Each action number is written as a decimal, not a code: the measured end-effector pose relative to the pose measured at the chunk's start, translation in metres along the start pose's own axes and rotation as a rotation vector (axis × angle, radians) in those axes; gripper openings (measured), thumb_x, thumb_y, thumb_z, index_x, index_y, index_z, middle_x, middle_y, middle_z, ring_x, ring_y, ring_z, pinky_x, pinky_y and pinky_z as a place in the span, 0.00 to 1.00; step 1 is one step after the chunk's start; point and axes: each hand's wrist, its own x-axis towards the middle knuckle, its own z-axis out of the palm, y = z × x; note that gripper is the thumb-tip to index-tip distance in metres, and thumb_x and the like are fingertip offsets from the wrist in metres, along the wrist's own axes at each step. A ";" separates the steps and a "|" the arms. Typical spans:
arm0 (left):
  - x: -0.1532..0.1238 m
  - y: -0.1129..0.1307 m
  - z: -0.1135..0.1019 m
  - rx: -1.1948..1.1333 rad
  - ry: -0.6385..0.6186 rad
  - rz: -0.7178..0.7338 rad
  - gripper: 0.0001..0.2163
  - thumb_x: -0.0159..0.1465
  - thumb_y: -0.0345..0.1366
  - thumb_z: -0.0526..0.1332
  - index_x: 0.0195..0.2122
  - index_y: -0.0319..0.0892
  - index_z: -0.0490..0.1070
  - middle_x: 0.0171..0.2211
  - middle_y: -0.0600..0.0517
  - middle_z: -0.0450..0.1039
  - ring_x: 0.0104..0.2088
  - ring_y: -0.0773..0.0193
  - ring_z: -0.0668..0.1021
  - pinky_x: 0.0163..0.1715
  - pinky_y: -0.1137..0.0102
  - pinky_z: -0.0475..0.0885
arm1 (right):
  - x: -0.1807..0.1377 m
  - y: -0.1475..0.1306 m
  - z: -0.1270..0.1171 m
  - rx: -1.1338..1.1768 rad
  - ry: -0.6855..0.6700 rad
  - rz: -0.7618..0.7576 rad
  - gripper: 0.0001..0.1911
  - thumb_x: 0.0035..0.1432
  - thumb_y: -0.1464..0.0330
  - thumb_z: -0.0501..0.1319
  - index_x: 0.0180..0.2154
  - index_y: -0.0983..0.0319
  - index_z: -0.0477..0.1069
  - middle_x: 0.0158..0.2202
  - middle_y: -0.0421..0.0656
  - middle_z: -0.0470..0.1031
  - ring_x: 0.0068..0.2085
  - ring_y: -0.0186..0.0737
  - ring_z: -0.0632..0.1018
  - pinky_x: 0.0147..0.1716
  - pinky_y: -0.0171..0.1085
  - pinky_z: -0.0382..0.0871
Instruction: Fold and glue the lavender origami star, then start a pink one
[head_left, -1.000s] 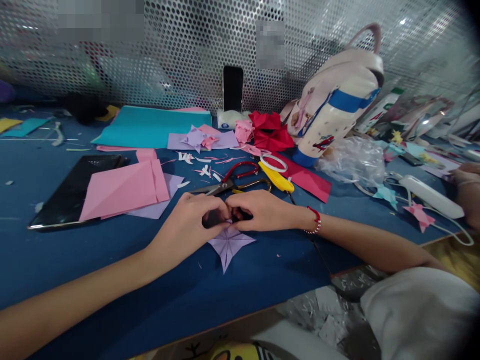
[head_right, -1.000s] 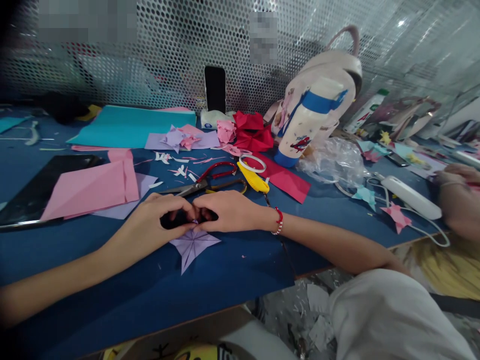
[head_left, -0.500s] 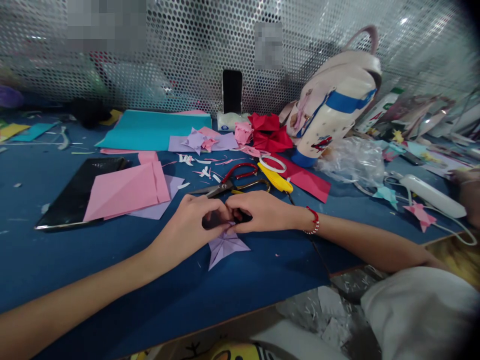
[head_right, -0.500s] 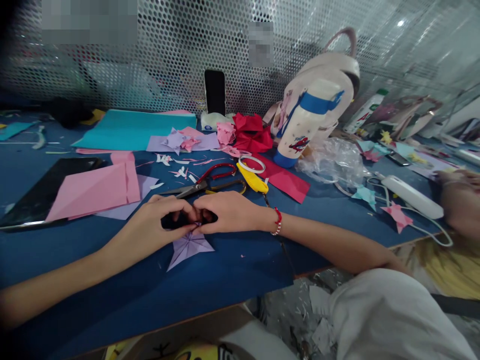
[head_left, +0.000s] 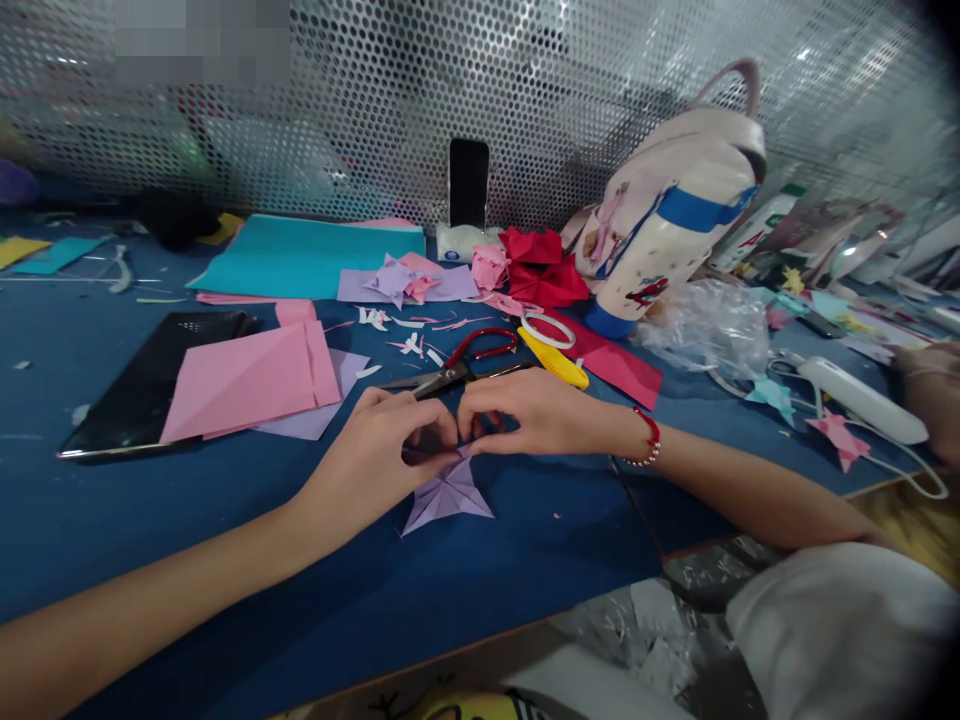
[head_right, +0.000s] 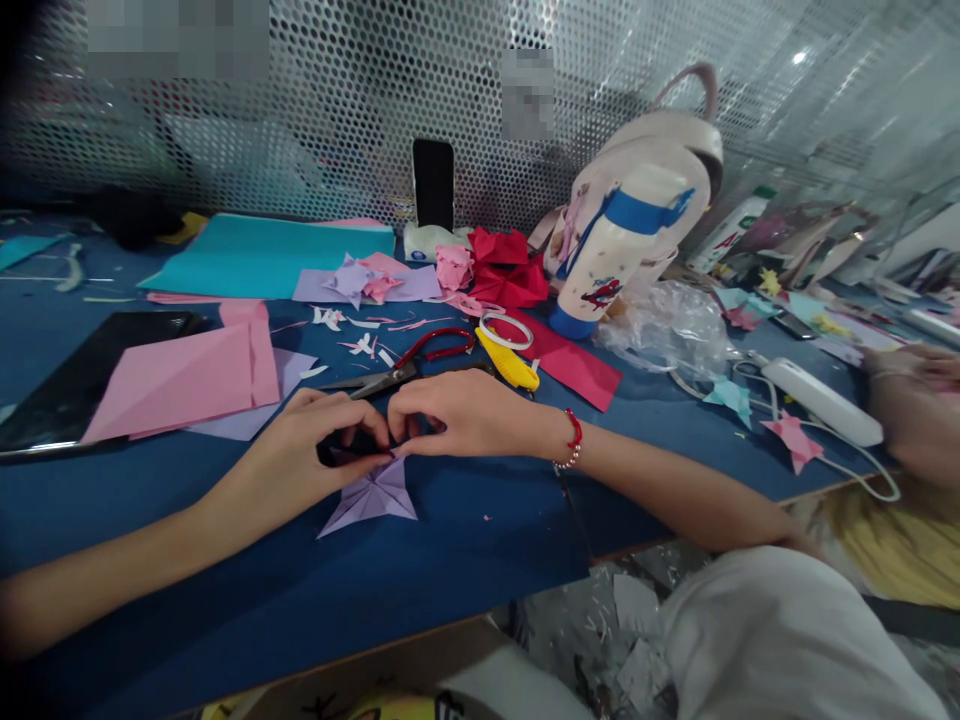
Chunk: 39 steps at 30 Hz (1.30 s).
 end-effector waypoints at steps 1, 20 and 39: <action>0.000 0.000 0.000 0.003 0.000 0.001 0.04 0.63 0.37 0.73 0.34 0.50 0.78 0.28 0.62 0.74 0.33 0.63 0.75 0.44 0.62 0.60 | 0.000 0.000 -0.001 -0.027 0.006 -0.020 0.06 0.73 0.65 0.70 0.44 0.60 0.78 0.40 0.38 0.81 0.37 0.35 0.77 0.38 0.34 0.62; 0.003 0.007 0.002 0.194 -0.024 -0.003 0.09 0.60 0.34 0.76 0.34 0.48 0.76 0.31 0.60 0.79 0.36 0.60 0.77 0.43 0.61 0.59 | 0.004 -0.004 0.014 0.150 0.002 0.175 0.05 0.70 0.70 0.66 0.39 0.61 0.80 0.33 0.37 0.79 0.32 0.33 0.73 0.34 0.34 0.57; 0.002 0.008 0.000 0.241 -0.016 -0.030 0.06 0.62 0.36 0.71 0.36 0.47 0.74 0.34 0.57 0.80 0.39 0.55 0.77 0.43 0.61 0.59 | 0.005 0.009 0.016 0.560 -0.017 0.169 0.12 0.65 0.60 0.75 0.40 0.62 0.80 0.34 0.37 0.78 0.33 0.33 0.73 0.35 0.33 0.66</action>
